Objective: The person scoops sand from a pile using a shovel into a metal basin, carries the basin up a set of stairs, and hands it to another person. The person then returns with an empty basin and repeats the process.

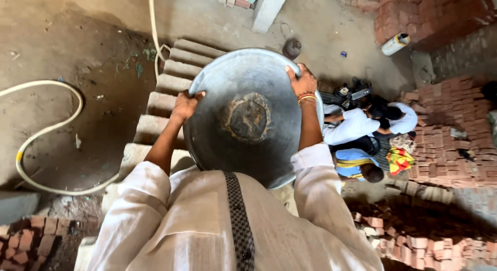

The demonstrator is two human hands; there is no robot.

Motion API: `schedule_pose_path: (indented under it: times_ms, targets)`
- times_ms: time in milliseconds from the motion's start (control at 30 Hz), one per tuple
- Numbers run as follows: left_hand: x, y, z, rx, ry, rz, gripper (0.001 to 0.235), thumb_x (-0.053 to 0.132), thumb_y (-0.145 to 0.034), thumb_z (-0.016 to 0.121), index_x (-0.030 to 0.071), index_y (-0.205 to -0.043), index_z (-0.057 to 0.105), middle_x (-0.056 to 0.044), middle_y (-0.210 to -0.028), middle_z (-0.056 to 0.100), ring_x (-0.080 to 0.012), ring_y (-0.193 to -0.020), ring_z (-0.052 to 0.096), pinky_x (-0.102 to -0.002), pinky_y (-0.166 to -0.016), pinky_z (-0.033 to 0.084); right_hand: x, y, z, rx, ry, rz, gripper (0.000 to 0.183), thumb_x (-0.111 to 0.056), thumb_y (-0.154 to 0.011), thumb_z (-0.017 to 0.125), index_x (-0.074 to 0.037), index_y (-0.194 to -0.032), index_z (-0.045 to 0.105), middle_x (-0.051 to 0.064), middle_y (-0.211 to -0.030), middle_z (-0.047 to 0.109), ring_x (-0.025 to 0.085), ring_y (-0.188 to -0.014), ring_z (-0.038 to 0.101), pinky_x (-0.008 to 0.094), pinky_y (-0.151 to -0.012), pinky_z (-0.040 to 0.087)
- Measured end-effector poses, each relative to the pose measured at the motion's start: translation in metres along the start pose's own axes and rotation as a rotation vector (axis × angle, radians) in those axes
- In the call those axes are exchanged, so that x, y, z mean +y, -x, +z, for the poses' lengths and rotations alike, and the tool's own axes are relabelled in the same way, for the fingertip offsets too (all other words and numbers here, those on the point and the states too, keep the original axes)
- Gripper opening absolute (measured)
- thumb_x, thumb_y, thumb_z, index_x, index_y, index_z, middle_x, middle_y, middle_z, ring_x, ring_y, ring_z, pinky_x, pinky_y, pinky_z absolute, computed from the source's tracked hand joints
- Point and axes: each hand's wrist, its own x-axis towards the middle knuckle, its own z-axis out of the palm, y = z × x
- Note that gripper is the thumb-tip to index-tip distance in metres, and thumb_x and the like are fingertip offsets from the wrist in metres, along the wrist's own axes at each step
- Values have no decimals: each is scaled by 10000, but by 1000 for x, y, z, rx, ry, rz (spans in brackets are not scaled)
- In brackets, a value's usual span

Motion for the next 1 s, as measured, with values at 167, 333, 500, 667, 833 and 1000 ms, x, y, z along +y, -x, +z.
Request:
schedule_pose_path:
  times_ms: [167, 333, 500, 667, 833, 1000]
  targets:
    - [9, -49, 27, -77, 62, -5, 676, 502, -827, 758, -61, -1189, 667, -256, -1068, 739, -374, -990, 737, -454, -837, 555, 27, -15, 8, 24, 64, -3, 661, -693, -932, 602, -109, -1228, 691, 216, -1147, 729, 437, -1076, 677, 510, -947, 508]
    - [29, -86, 56, -138, -130, 68, 704, 539, -875, 765, -107, -1146, 691, -305, -1057, 728, -394, -1025, 724, -461, -862, 556, 75, 0, 13, 10, 54, 167, 731, -717, -920, 586, -105, -1312, 666, 232, -1217, 701, 449, -1148, 639, 509, -996, 474]
    - [41, -92, 77, -163, -153, 67, 697, 526, -840, 759, -76, -1179, 672, -290, -1108, 709, -393, -1064, 701, -458, -899, 545, 109, 25, 27, -28, 32, 280, 760, -732, -916, 565, -127, -1369, 650, 228, -1263, 694, 434, -1200, 633, 490, -1054, 464]
    - [40, -112, 89, -174, -259, 118, 680, 539, -866, 737, -35, -1226, 683, -304, -1166, 698, -413, -1154, 666, -466, -985, 512, 125, 15, 40, -15, 12, 267, 770, -712, -907, 595, -96, -1367, 628, 255, -1254, 675, 459, -1162, 631, 503, -1004, 469]
    - [36, -130, 83, -151, -222, 134, 648, 537, -870, 731, -20, -1200, 692, -290, -1153, 702, -420, -1139, 662, -472, -975, 512, 109, -17, 45, -40, 39, 266, 746, -704, -909, 603, -122, -1375, 637, 242, -1231, 693, 455, -1161, 641, 498, -1018, 477]
    - [9, -155, 83, -139, -41, 101, 648, 512, -844, 734, -23, -1205, 674, -276, -1113, 723, -396, -1080, 707, -447, -931, 543, 97, -62, 72, -26, 84, 148, 719, -683, -907, 629, -113, -1345, 645, 230, -1223, 701, 455, -1137, 645, 504, -993, 479]
